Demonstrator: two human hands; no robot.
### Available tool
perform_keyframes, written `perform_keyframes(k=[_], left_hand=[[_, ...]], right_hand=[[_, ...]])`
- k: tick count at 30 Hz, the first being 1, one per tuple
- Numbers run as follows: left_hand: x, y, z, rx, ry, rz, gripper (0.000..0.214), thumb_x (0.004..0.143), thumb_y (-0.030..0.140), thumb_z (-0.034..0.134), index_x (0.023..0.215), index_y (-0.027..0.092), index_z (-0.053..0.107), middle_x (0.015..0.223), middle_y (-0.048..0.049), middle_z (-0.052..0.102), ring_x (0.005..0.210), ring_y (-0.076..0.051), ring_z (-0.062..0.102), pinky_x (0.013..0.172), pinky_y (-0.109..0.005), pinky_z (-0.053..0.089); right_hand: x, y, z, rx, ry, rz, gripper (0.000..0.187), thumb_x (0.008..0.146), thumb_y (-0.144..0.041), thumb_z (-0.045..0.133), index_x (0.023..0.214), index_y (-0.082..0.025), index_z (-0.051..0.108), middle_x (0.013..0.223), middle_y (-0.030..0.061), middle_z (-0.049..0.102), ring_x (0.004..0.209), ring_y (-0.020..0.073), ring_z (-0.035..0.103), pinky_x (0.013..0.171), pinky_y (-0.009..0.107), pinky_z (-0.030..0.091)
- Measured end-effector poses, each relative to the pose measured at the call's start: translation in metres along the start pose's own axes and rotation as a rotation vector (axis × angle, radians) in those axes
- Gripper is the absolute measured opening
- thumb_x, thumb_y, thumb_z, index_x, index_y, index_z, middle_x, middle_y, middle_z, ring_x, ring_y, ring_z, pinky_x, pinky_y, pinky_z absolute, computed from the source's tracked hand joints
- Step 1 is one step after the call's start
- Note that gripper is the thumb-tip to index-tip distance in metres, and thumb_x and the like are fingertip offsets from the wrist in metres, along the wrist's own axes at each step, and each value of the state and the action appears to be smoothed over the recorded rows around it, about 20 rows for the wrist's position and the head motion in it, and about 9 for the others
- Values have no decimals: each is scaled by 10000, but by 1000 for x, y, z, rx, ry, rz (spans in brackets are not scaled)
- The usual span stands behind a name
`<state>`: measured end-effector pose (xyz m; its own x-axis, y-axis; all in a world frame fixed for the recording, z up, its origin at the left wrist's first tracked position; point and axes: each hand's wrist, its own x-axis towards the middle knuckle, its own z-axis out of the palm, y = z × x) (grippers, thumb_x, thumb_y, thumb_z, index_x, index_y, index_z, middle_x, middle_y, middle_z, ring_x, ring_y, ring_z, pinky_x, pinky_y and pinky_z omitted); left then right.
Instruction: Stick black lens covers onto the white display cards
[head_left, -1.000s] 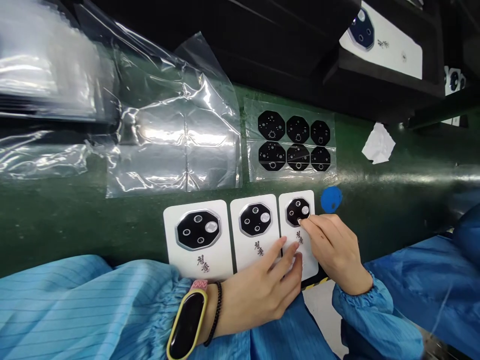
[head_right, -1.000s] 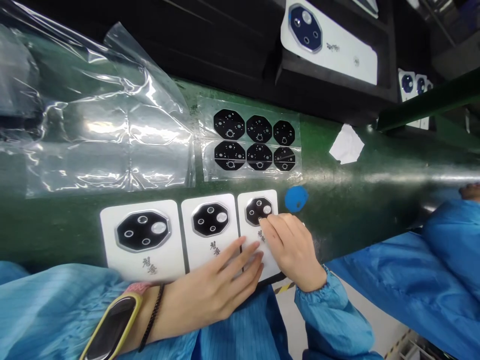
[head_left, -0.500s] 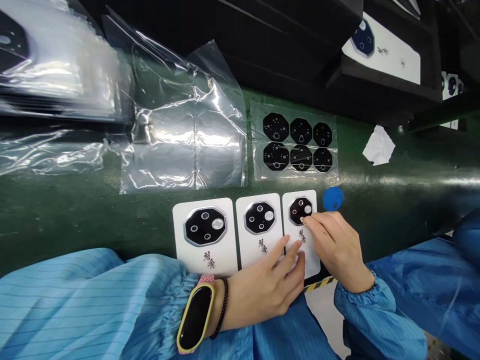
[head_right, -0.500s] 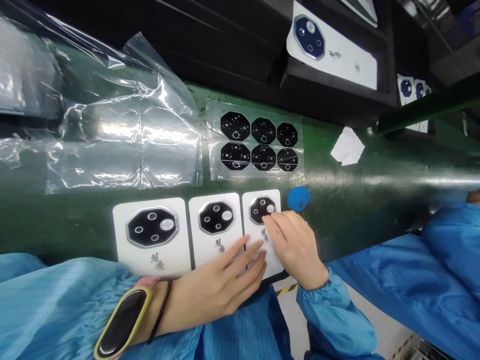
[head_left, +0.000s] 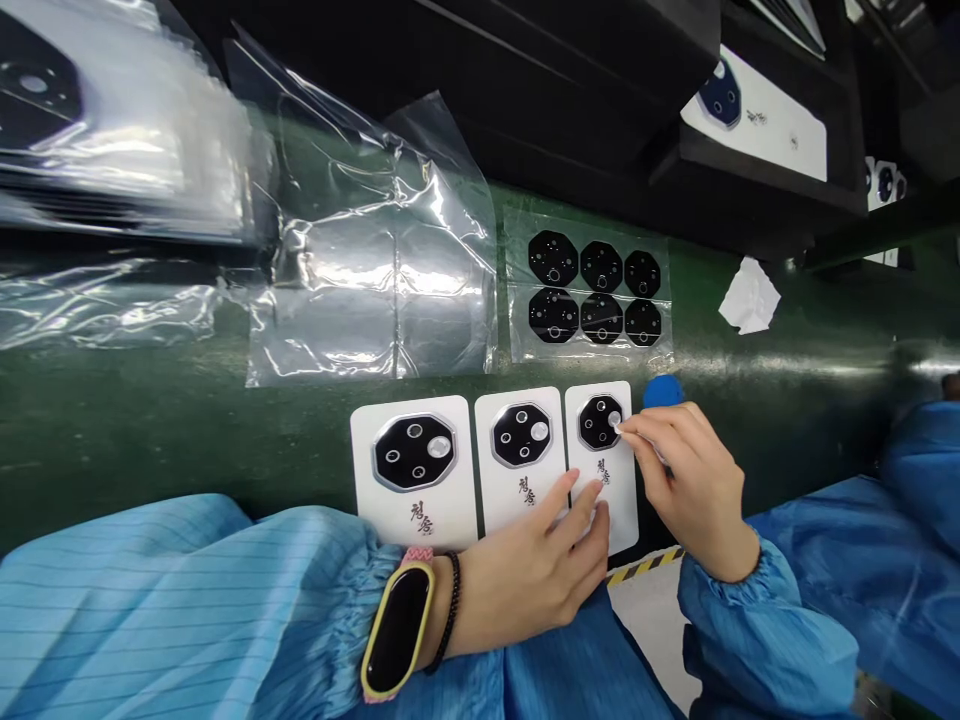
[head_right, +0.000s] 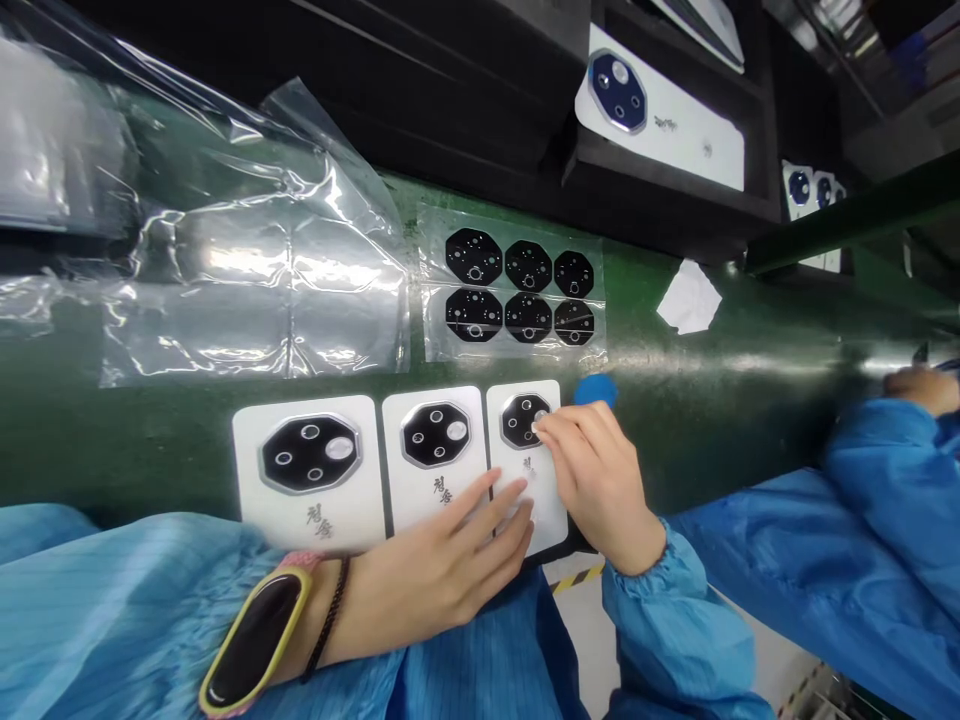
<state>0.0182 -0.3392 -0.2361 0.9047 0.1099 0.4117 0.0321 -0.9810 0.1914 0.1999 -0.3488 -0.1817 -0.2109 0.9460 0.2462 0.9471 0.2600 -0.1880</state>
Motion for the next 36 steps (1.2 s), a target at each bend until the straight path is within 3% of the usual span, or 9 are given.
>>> perform_keyframes(k=[9,25,36], left_hand=[[-1,1,0,4,-8,1,282,926,259,466,1098,141,656,1186,-86,636,1150,-296,550,1016,-489,366],[-2,1,1,9,-21,-2,296,933,264,447,1113,157,656,1183,-73,640,1157,-302,548,1015,-490,368],[-3,1,1,18,-16,-5,284,914,287,489,1103,158,656,1193,-74,636,1160,-301,546,1024,-490,361]], right_hand=[[1,-5,19,-112,-33,-91,159,834,19,530,859,-124,596,761,55,630,704,157,522,614,261,459],[4,-6,17,-233,-64,-211,203,873,20,441,873,-85,615,761,84,655,710,165,514,614,274,447],[3,-8,18,-232,-28,-190,169,855,21,489,869,-97,609,759,77,660,696,160,522,609,272,460]])
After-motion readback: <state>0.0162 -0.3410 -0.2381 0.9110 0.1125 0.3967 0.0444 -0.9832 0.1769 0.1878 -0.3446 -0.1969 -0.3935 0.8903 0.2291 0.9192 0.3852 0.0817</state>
